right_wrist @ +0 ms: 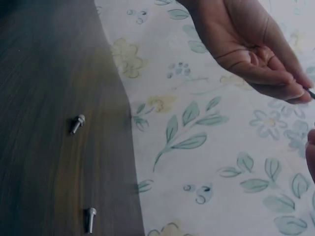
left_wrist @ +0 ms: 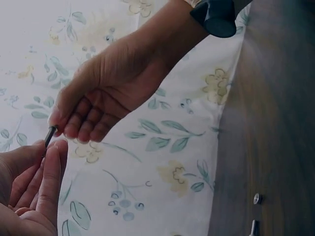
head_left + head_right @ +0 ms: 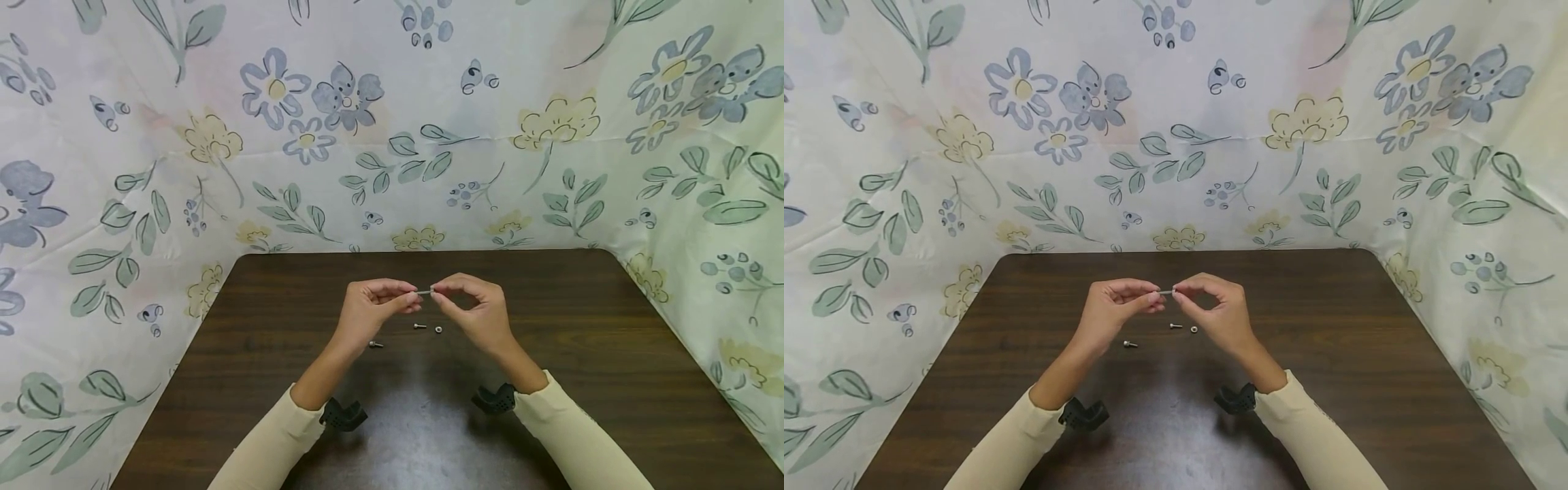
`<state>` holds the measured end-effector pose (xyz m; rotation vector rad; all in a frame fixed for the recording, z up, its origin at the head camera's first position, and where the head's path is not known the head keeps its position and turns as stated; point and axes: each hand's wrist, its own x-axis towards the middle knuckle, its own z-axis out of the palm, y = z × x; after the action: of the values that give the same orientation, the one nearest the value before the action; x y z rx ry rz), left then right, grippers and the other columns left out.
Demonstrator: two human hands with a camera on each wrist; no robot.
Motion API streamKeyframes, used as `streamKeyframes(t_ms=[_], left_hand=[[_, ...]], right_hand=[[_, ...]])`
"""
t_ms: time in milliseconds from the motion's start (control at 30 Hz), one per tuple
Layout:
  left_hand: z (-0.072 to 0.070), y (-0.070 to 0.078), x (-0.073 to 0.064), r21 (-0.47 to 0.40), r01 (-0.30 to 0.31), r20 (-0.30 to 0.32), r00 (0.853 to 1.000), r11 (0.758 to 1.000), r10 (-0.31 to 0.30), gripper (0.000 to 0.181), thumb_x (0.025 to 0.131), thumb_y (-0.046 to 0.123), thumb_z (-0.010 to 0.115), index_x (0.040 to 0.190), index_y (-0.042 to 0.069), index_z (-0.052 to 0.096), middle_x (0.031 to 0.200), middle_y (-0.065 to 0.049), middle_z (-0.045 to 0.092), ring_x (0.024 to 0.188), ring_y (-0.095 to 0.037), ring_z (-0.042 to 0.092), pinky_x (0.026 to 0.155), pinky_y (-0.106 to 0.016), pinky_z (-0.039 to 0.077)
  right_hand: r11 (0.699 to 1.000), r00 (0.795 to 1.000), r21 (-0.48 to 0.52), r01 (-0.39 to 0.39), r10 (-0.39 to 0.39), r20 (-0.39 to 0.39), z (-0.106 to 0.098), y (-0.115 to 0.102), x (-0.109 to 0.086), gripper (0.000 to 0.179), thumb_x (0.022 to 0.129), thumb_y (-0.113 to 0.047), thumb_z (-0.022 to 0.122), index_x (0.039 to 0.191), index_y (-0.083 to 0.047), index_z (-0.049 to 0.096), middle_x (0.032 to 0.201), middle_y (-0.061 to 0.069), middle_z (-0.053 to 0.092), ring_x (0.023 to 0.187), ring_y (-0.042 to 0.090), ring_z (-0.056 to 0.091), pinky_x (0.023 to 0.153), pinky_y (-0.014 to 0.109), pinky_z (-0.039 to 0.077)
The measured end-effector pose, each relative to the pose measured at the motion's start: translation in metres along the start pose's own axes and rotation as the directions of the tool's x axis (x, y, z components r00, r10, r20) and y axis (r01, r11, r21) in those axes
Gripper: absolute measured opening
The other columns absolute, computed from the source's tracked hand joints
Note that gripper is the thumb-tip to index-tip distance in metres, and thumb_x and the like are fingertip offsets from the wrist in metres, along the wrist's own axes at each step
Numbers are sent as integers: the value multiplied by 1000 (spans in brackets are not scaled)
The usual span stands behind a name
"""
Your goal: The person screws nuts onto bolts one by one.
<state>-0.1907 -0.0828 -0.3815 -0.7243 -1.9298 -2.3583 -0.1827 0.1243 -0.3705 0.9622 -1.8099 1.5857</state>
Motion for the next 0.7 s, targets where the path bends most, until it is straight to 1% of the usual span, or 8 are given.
streamKeyframes(t_ms=[100,200,233,300,433,533,600,700], left_hand=[[1,1,0,-8,-11,-10,1000,1000,11,18,91,-1,74,104,-14,71,95,-22,75,81,-27,77,79,-47,61],[2,0,1,-12,-26,-27,999,1000,26,19,90,-1,75,103,-14,71,95,-22,75,81,-27,77,78,-46,61],[2,0,1,-12,-31,-34,999,999,31,18,90,-1,75,102,-14,72,94,-22,75,81,-28,77,78,-46,62],[2,0,1,-10,-37,-45,998,999,37,18,89,-1,76,102,-14,72,94,-22,75,81,-28,77,77,-45,62],[3,0,1,9,-40,-53,998,999,40,18,89,0,77,101,-13,73,94,-21,75,81,-29,77,79,-52,60],[3,1,0,37,-38,-50,998,999,40,19,89,1,77,101,-13,73,94,-21,76,81,-29,77,79,-54,59],[3,2,-1,55,-36,-49,998,998,39,19,89,1,77,101,-13,73,94,-20,76,80,-28,77,78,-51,60],[4,3,-1,72,-45,-48,998,996,49,17,89,0,76,101,-11,74,94,-21,76,80,-28,77,77,-49,61]], right_hand=[[1000,1000,-2,16,-16,-4,1,2,0,20,76,24,73,90,10,73,85,18,73,81,13,69,70,27,59],[1000,1000,-10,25,-25,-11,2,6,-1,22,75,24,73,91,9,74,85,19,73,80,14,69,73,24,59],[1000,1000,-12,25,-25,-12,2,9,-2,23,75,24,74,92,8,74,86,18,73,80,14,70,73,23,59],[999,999,-24,27,-28,-16,1,17,-4,27,74,24,77,92,5,76,86,15,74,80,14,70,72,25,60],[998,999,-53,41,-41,0,-2,29,-7,26,73,19,81,92,1,78,88,9,76,79,17,72,71,26,60],[996,998,-73,52,-51,22,-4,29,-7,26,73,17,83,92,0,78,89,8,76,80,19,72,73,24,59],[994,998,-91,61,-59,33,-5,28,-7,30,72,17,83,93,-3,79,88,7,76,79,18,72,74,24,59],[990,996,-117,85,-81,40,-5,25,-5,32,69,19,84,90,-4,78,86,6,76,77,18,71,74,21,57]])
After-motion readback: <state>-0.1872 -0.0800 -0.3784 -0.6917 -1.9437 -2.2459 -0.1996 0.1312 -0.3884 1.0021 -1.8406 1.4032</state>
